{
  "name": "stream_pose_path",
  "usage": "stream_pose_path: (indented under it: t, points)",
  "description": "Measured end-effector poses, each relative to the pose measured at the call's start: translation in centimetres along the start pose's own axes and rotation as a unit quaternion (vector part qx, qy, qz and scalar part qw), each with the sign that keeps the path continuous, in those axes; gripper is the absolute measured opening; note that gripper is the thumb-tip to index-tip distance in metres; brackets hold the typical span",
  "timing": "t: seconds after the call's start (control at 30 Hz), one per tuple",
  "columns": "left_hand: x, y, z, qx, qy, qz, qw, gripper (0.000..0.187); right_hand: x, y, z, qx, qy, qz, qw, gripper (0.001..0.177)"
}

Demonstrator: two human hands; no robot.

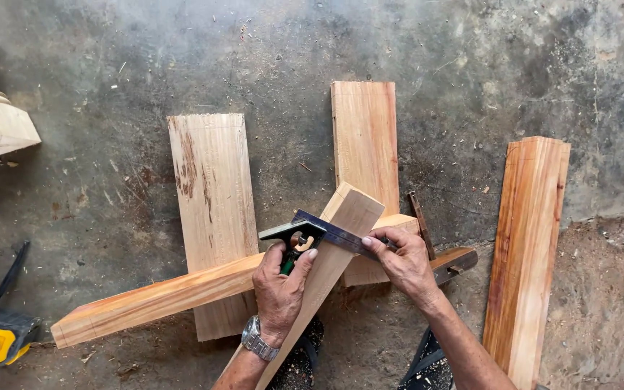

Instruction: Measuring and marking wood planks for carpentry using a combination square and pen.

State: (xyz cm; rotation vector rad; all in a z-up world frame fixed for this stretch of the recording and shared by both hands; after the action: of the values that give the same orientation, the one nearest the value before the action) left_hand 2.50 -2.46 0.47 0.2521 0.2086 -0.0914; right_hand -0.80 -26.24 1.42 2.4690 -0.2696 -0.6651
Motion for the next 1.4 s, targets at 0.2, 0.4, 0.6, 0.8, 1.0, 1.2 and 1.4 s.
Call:
stream_pose_path:
  t: [0.2, 0.4, 0.6, 0.8, 1.0, 1.2, 1.4]
  points:
    - [-0.2, -0.2, -0.2, -0.03, 0.009, 0.001, 1.0, 0.03, 0.2, -0.1, 0.0, -0.001, -0.021, -0.045, 0.999, 0.024]
    - [-0.2, -0.3, -0.5, -0.035, -0.006, 0.007, 0.999, 0.033, 0.7, -0.2, 1.2, -0.001, -0.016, -0.075, 0.997, 0.027]
    - [-0.1, -0.3, -0.6, -0.039, -0.002, 0.002, 0.999, 0.034, 1.0, 0.0, 0.1, -0.005, -0.018, -0.084, 0.996, 0.03]
    - [0.0, -0.4, -0.6, -0.046, 0.0, 0.003, 0.999, 0.034, 1.2, 0.1, 0.2, 0.013, -0.013, -0.102, 0.995, 0.031]
    - [-0.1, -0.3, -0.4, -0.042, 0.008, 0.001, 0.999, 0.031, 1.1, 0.1, 0.5, 0.023, -0.019, -0.118, 0.993, 0.03]
    - [-0.1, -0.3, -0.6, -0.034, -0.018, 0.004, 0.999, 0.032, 1.3, 0.0, 0.8, 0.003, -0.011, -0.117, 0.993, 0.032]
    - [0.0, -0.4, -0.6, -0.028, -0.016, 0.016, 0.999, 0.032, -0.6, 2.2, -3.4, -0.07, 0.116, -0.003, 0.991, 0.03]
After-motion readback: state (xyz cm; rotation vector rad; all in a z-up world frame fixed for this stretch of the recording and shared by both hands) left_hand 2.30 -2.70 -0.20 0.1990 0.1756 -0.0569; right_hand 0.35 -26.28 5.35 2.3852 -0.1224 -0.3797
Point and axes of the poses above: each hand's wrist, its own x-axis towards the middle knuckle, its own y-axis out of the back of the hand, z = x × y, the point moved 1 cm from there along x, towards the middle knuckle, and after that the axes turned 5 degrees about -y, right-handed, at the moved point
